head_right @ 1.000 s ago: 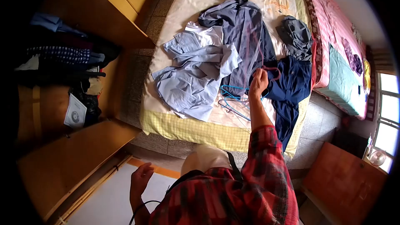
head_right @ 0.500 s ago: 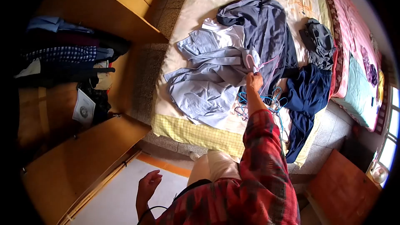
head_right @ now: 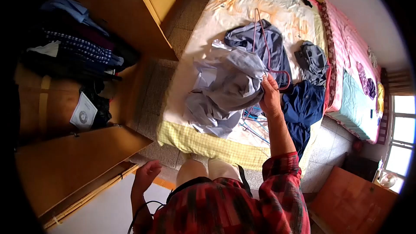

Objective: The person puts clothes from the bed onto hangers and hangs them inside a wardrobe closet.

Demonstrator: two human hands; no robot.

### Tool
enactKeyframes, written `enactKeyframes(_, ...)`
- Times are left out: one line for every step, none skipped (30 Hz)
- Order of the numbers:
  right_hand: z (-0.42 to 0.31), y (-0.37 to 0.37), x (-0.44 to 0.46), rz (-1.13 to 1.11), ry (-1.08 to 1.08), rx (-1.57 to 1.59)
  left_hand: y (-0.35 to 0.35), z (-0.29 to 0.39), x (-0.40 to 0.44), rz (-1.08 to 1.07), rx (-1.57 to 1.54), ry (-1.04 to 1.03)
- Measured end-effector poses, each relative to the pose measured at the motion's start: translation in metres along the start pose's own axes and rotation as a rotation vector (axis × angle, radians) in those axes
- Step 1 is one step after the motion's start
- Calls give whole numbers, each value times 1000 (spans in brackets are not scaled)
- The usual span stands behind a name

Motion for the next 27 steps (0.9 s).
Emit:
enactKeyframes(-15,-27,-10,-64,4,-17,8,0,-1,5,0,-23)
enactKeyframes(-26,-43,-17,-74,28,-21,17,2,-2,-10,8,-107)
enactKeyframes(-35,-59,-23,-185,0,-39,25,5,-1,-26,19,-193)
enactKeyframes(-43,-77,-33,-293,-30,-59,34,16,0,-46,9,-194)
enactKeyframes(-51,-96,-43,-301,0,-61,44,29,0,-62,21,-263)
enactKeyframes(-58,-117,-51,-294,19,-113,53,42,3,-83,7,-325)
enactKeyframes(-66,-137,-60,-284,33,-167,59,55,5,-106,-10,-384)
enactKeyframes(-75,-157,-71,-313,44,-206,66,69,9,-116,25,-475)
enactKeyframes(-79,-168,-75,-336,43,-213,72,83,15,-127,60,-564)
enactKeyframes(-82,-182,-82,-346,47,-215,76,100,19,-129,62,-649)
enactKeyframes(-85,-197,-88,-357,48,-216,79,117,24,-131,63,-732)
enactKeyframes(-88,-209,-92,-362,65,-219,80,131,31,-112,68,-759)
enactKeyframes(-91,-220,-96,-396,50,-223,81,143,38,-96,74,-783)
enactKeyframes(-94,-229,-98,-430,34,-227,81,161,39,-74,45,-837)
enactKeyframes(-97,-231,-96,-526,16,-249,79,178,36,-50,13,-891)
enactKeyframes(-100,-242,-102,-531,53,-266,77,192,30,-47,12,-903)
enactKeyframes(-104,-256,-108,-538,93,-283,75,207,20,-25,124,-961)
enactKeyframes(-109,-268,-111,-581,112,-324,73,217,10,0,236,-1015)
enactKeyframes(-115,-283,-116,-636,115,-319,73,220,1,5,238,-1023)
enactKeyframes(-120,-293,-117,-636,157,-327,71,223,-8,-76,178,-1042)
enactKeyframes(-125,-301,-118,-634,203,-329,69,225,-16,-160,124,-1058)
enactKeyframes(-131,-307,-122,-589,198,-286,66,220,-23,-103,180,-1065)
enactKeyframes(-136,-315,-127,-535,227,-238,61,216,-33,-108,194,-1061)
enactKeyframes(-141,-319,-127,-556,231,-217,57,214,-46,119,390,-1185)
enactKeyframes(-146,-324,-130,-577,238,-197,54,211,-58,352,588,-1301)
enactKeyframes(-148,-331,-134,-557,231,-116,50,206,-64,407,615,-1438)
enactKeyframes(-148,-332,-135,-559,240,-107,46,200,-63,405,628,-1444)
Point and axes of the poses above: each hand's wrist, its own x-axis towards the middle knuckle, its own y-axis out of the back of the hand, z = x × y, the point moved 2 cm from there along x, towards the middle knuckle, and after that the axes turned 6 degrees about -y, right-handed, at the moved point
